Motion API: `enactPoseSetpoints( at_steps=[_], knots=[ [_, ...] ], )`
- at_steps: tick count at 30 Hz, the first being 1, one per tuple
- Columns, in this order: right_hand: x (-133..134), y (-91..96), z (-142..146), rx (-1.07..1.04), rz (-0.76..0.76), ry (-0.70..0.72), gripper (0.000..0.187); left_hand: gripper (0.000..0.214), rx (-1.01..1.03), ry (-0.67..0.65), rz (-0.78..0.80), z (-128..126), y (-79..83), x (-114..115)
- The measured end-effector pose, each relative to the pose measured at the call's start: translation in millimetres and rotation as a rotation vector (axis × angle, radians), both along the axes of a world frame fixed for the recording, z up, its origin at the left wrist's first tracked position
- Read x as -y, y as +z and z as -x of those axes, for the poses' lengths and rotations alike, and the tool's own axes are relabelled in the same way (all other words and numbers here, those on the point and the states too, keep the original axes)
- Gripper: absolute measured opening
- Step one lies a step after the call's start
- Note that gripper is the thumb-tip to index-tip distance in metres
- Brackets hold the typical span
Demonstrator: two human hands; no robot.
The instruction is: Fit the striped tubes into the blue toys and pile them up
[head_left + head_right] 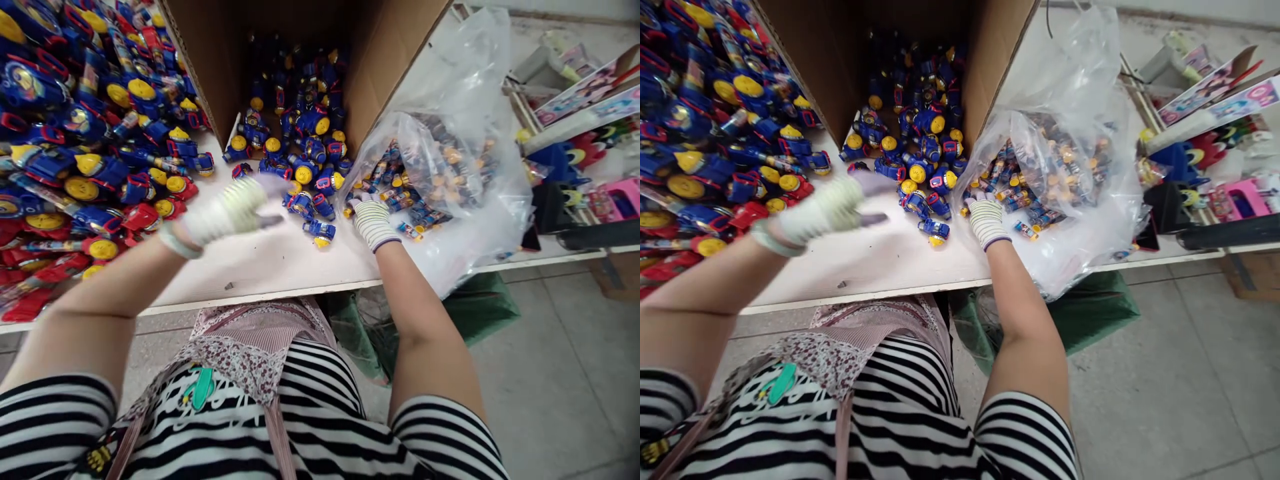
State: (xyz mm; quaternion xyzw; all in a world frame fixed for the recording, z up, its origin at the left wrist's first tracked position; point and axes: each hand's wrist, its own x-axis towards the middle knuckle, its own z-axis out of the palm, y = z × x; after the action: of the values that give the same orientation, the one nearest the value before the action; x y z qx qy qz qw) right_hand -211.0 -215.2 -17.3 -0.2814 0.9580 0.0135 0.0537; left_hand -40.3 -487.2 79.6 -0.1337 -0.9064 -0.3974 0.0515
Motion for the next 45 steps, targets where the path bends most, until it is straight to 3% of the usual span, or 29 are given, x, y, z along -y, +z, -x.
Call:
enactPoseSetpoints(
  at_steps=[2,3,5,7,9,12,14,17,23,27,30,34,36,39,41,45],
  knots=[
    [-3.1,3.1,-1.2,0.005,-0.007,0.009,0.035,0.061,0.067,-0.219,0.251,19.2,-15.4,-42.8],
    [-7.4,5.3,-3.5,0.006,-0.006,0.017,0.036,0.067,0.109,-0.266,0.378,26.8,-24.0,-64.1],
    [-19.7,9.3,-12.7,0.011,0.024,0.017,0.039,0.066,0.204,-0.275,0.547,37.4,-40.0,-97.4],
    [-33.6,11.5,-29.2,0.030,0.146,-0.016,0.042,0.057,0.258,-0.265,0.540,39.6,-52.3,-108.8],
    [-43.5,11.6,-52.8,0.076,0.370,-0.044,0.046,0.052,0.263,-0.188,0.307,32.8,-59.4,-97.6],
    [-39.7,11.3,-95.3,0.169,0.632,0.010,0.047,0.055,0.307,0.052,-0.317,13.1,-60.4,-61.1],
    [-23.9,13.3,-121.0,0.230,0.679,0.071,0.044,0.055,0.359,0.146,-0.685,-0.2,-57.3,-41.7],
    [6.7,20.3,-145.3,0.248,0.652,0.109,0.046,0.057,0.356,0.176,-0.930,-14.9,-52.0,-31.4],
    [40.1,44.3,-155.5,0.192,0.337,0.144,0.049,0.054,0.237,0.276,-0.880,-29.9,-43.1,-32.3],
    [46.0,54.6,-162.5,0.225,0.285,0.141,0.045,0.051,0.166,0.297,-0.869,-37.8,-44.2,-34.0],
    [48.8,48.1,-168.7,0.375,0.502,0.064,0.047,0.053,0.092,0.279,-0.821,-42.6,-48.4,-34.7],
    [52.4,33.9,-168.4,0.970,0.866,0.019,0.071,0.057,0.040,0.206,-0.737,-43.4,-49.1,-27.9],
    [54.5,33.2,-165.0,1.040,0.888,0.011,0.075,0.057,0.049,0.210,-0.676,-40.5,-47.6,-24.2],
    [57.3,37.7,-164.8,0.691,0.790,-0.021,0.064,0.052,0.053,0.306,-0.636,-36.6,-47.9,-25.3],
    [59.8,38.3,-172.6,0.647,0.792,-0.044,0.058,0.051,0.056,0.342,-0.652,-37.7,-49.9,-28.7],
    [72.9,30.1,-192.6,1.261,1.049,-0.089,0.057,0.055,0.068,0.248,-0.705,-45.5,-44.9,-15.8]
  ],
)
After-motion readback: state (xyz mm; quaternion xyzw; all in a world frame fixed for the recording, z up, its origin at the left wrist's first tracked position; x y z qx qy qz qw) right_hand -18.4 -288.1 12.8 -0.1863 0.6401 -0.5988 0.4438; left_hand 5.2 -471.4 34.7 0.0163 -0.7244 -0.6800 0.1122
